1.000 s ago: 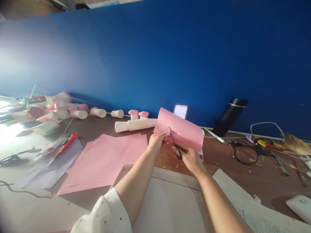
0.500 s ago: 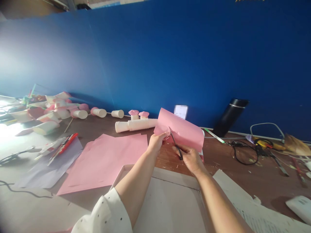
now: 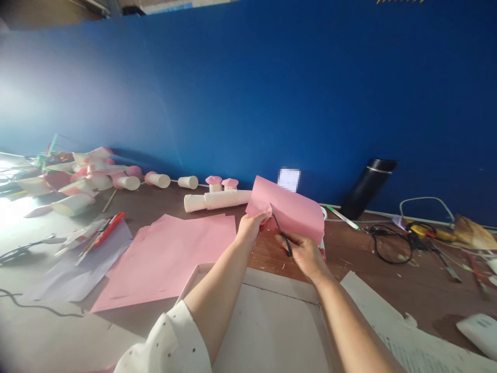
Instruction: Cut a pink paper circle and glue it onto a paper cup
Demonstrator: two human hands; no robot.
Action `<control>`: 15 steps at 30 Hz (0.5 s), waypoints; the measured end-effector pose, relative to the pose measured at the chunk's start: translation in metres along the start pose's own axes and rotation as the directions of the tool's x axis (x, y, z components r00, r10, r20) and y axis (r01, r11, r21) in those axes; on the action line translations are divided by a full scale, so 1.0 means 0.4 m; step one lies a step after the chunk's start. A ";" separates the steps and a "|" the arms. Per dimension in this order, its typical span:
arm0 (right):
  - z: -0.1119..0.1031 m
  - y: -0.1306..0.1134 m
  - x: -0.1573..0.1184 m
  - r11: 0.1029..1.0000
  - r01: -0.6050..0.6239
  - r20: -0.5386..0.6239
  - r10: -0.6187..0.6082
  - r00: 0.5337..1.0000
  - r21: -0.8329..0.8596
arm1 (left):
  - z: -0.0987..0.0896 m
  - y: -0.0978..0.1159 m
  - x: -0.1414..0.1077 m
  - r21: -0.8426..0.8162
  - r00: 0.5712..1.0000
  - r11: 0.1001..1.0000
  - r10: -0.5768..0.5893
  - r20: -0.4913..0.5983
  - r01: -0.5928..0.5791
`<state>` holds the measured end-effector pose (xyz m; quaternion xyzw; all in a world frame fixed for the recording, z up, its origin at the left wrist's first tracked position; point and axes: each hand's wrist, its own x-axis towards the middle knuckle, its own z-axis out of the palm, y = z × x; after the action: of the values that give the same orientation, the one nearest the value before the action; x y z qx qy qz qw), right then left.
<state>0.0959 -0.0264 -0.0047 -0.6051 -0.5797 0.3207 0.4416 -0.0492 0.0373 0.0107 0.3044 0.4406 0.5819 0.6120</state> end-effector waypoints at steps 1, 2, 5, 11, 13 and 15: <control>0.000 0.000 0.000 1.000 -0.003 0.000 0.003 1.000 -0.006 | 0.000 0.000 0.000 0.005 1.000 1.000 -0.001 -0.004 0.001; -0.001 0.001 0.000 1.000 -0.011 -0.003 0.011 1.000 -0.015 | -0.001 0.000 0.001 0.009 1.000 1.000 -0.002 -0.005 0.002; -0.001 0.003 0.002 0.999 -0.031 -0.020 0.030 0.999 -0.030 | -0.001 0.000 0.002 0.017 1.000 1.000 -0.016 0.002 0.016; -0.003 0.013 0.010 0.999 0.036 0.031 -0.036 0.999 0.000 | -0.002 -0.004 0.003 0.004 1.000 1.000 -0.012 0.012 0.012; -0.002 0.015 0.012 0.999 0.038 0.046 -0.039 0.998 0.021 | -0.002 -0.004 0.002 0.008 1.000 1.000 -0.019 0.013 0.019; -0.001 0.016 0.014 0.998 0.034 0.063 -0.037 0.997 0.051 | -0.002 -0.002 -0.001 0.024 0.999 0.999 -0.027 0.022 0.027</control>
<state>0.0996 -0.0204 -0.0098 -0.5729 -0.5962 0.3462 0.4433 -0.0494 0.0367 0.0096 0.3120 0.4445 0.5649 0.6213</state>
